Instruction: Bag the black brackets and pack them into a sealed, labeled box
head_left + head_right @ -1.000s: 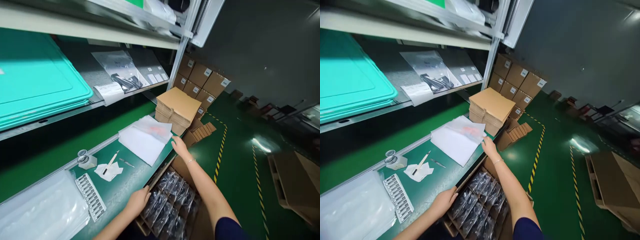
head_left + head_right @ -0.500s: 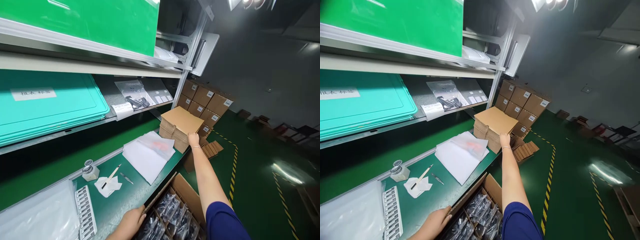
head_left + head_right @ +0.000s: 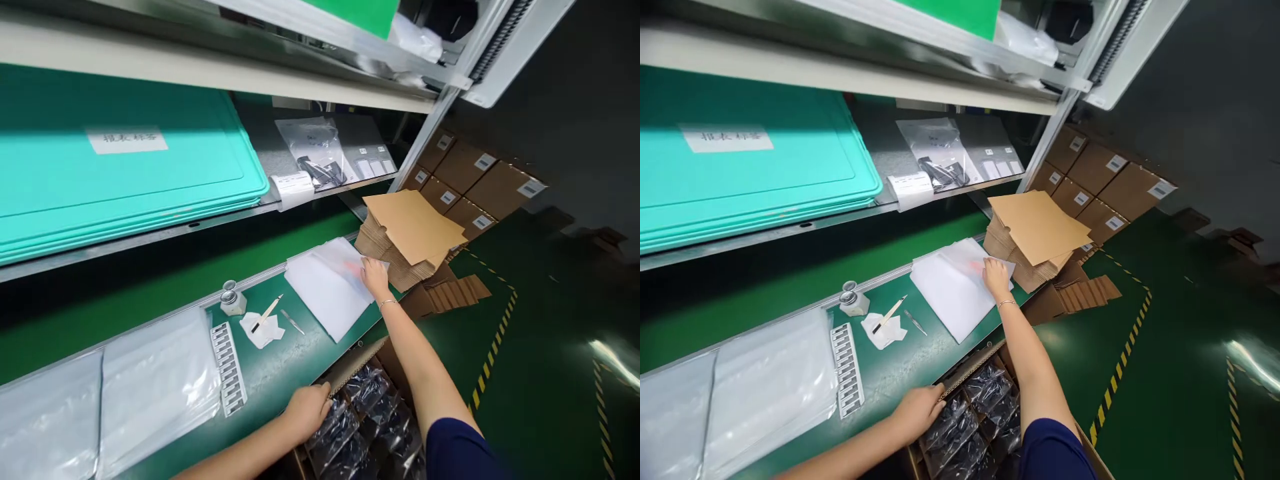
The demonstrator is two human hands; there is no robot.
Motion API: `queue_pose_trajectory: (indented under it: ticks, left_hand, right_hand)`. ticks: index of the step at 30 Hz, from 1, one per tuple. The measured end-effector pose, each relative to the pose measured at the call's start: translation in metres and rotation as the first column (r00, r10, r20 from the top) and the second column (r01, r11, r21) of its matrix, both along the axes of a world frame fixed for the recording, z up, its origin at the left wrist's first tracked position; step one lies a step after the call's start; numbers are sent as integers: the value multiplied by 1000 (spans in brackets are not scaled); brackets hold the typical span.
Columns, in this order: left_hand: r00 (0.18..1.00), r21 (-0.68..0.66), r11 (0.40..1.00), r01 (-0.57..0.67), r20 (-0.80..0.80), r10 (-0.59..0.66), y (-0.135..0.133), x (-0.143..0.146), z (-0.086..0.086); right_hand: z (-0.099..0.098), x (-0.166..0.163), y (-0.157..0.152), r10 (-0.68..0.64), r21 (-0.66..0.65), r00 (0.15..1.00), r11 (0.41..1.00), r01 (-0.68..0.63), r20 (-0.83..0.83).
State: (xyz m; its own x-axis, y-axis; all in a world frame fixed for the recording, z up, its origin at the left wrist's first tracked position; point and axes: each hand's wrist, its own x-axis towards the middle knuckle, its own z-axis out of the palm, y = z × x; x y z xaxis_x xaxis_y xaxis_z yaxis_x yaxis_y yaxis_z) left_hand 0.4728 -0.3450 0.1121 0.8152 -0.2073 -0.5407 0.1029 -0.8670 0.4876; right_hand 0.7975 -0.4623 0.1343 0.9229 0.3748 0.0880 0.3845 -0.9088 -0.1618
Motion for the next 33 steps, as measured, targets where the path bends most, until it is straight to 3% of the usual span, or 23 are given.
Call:
queue_pose_trajectory:
  ticks: [4,6,12,16,19,22,25,28,30,33]
  left_hand:
    - [1000,-45,999,1,-6,-1,4,1,-5]
    - [1000,-62,998,0,-22,-1,5,2,-6]
    - [998,-92,995,-24,-54,19,3,3,-1]
    - [998,-123,992,-6,-59,-1,1,2,1]
    - [998,-152,988,-13,-62,3,1,1,2]
    - [999,-234,972,-23,-30,17,2,-4,2]
    - [995,-413,907,-79,18,95,9,-5,1]
    - [945,-580,772,-261,8,326,31,6,-8]
    - [873,-605,690,-398,-18,487,51,21,-21]
    - [800,-544,655,-525,-52,598,82,44,-48]
  right_hand:
    - [-19,13,5,-166,9,980,986,168,-106]
    - [-25,20,-1,-166,18,970,985,172,-181]
    - [-47,-11,-5,87,61,905,996,-67,-417]
    - [-43,-30,-12,231,30,802,966,-257,-551]
    - [-35,-18,-8,253,-5,817,955,-298,-518]
    - [-48,-13,16,291,-52,830,933,-357,-476]
    - [-79,-39,49,364,-121,771,863,-490,-522]
    - [-105,-77,69,395,-218,755,794,-567,-524]
    - [-113,-91,72,407,-277,762,759,-589,-504]
    - [-118,-91,66,415,-339,759,713,-614,-502]
